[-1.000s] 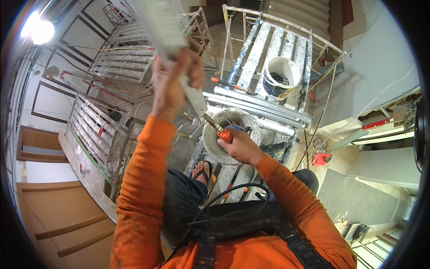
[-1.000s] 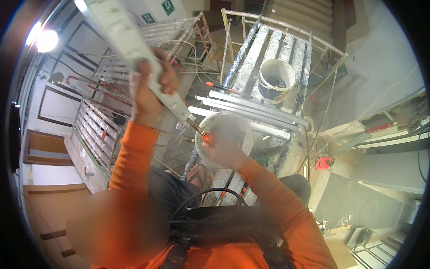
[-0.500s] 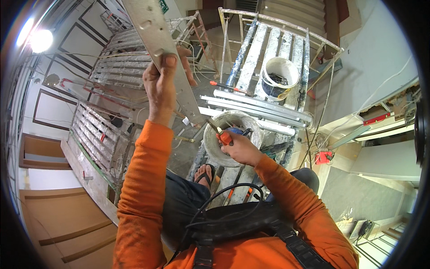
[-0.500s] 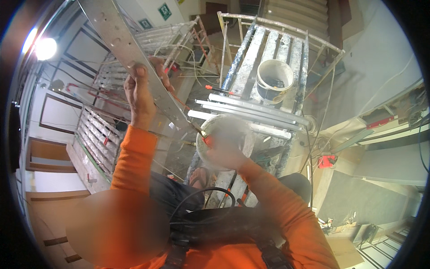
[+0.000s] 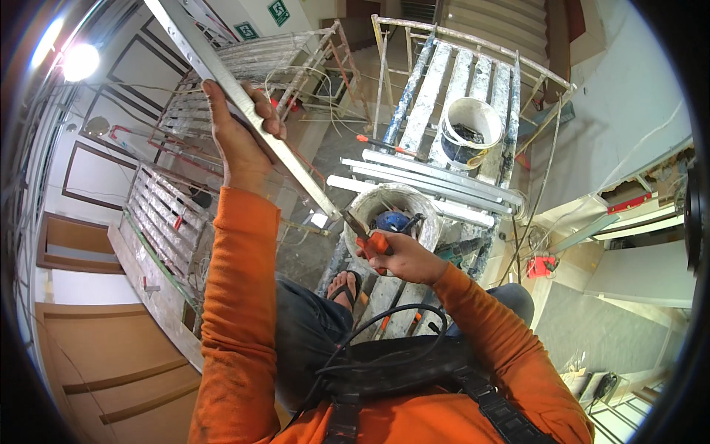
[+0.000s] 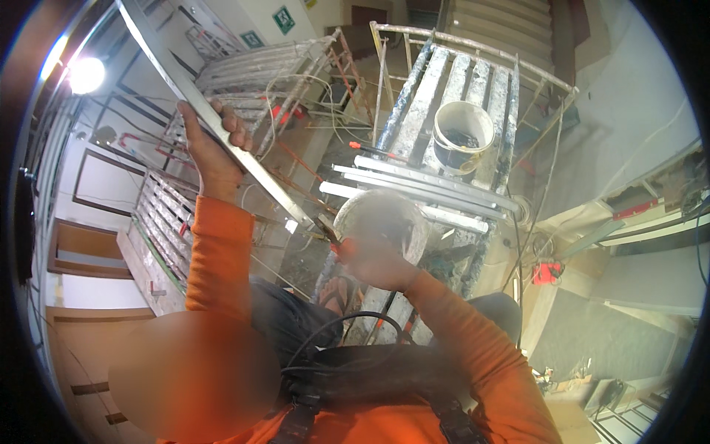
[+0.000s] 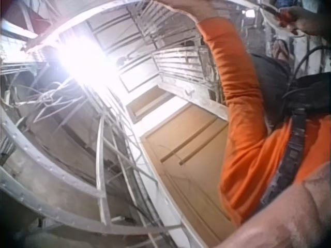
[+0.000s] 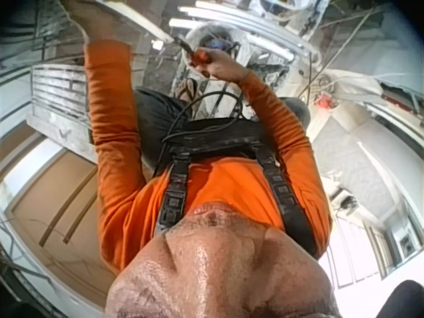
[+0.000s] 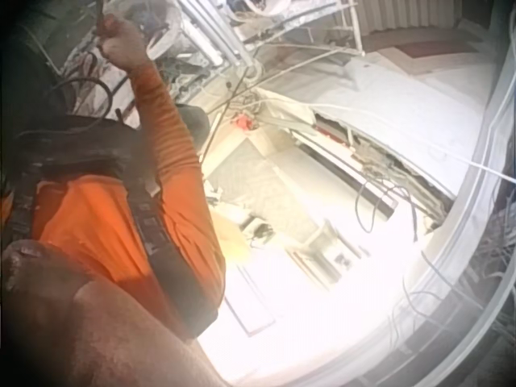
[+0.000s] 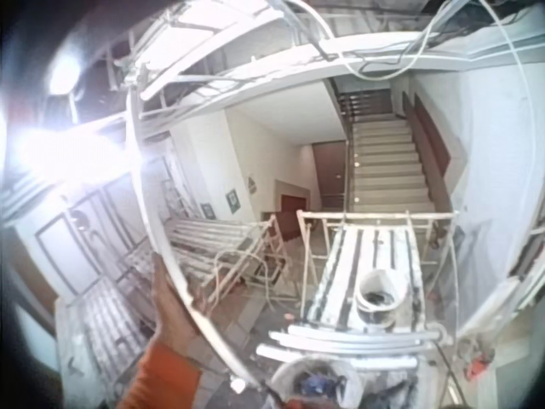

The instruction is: The person cuts a metal ceiling grid profile with a utility knife, then positions and secures the profile to the ceiling using a cordless drill and screws. The work is performed on scaffolding in a room under renovation.

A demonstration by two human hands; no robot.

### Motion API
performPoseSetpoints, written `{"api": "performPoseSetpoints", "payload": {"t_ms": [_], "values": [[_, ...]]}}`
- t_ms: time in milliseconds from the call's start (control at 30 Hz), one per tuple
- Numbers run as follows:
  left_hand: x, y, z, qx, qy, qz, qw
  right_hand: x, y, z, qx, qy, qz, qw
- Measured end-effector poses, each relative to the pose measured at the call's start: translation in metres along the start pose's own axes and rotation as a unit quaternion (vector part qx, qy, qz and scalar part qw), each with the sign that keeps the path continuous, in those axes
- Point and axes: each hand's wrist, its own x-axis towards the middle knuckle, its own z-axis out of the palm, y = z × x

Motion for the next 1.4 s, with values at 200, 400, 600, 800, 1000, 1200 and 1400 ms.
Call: {"api": "performPoseSetpoints", "payload": {"t_ms": [200, 400, 600, 800, 1000, 1200, 1400], "values": [[0.011, 0.000, -0.013, -0.032, 0.032, 0.035, 0.998, -0.011, -0.019, -0.005, -0.023, 0.038, 0.020, 0.999], [0.019, -0.001, -0.017, -0.055, 0.040, 0.039, 0.997, -0.010, -0.018, -0.003, -0.036, 0.046, -0.024, 0.998], [0.019, -0.001, -0.017, -0.056, 0.040, 0.045, 0.997, -0.008, -0.018, 0.004, -0.034, 0.107, -0.006, 0.994], [0.015, -0.003, -0.013, -0.028, 0.010, 0.031, 0.999, -0.005, -0.018, 0.000, -0.035, 0.114, -0.058, 0.991], [0.008, -0.003, -0.002, -0.030, 0.005, 0.040, 0.999, -0.005, -0.021, 0.002, -0.086, 0.153, -0.082, 0.981], [0.002, 0.000, 0.002, 0.000, -0.047, 0.080, 0.996, 0.000, -0.024, -0.003, -0.136, 0.167, -0.043, 0.976], [0.011, 0.001, 0.002, 0.012, -0.002, 0.065, 0.998, 0.005, -0.007, -0.004, -0.106, 0.203, -0.059, 0.972]]}}
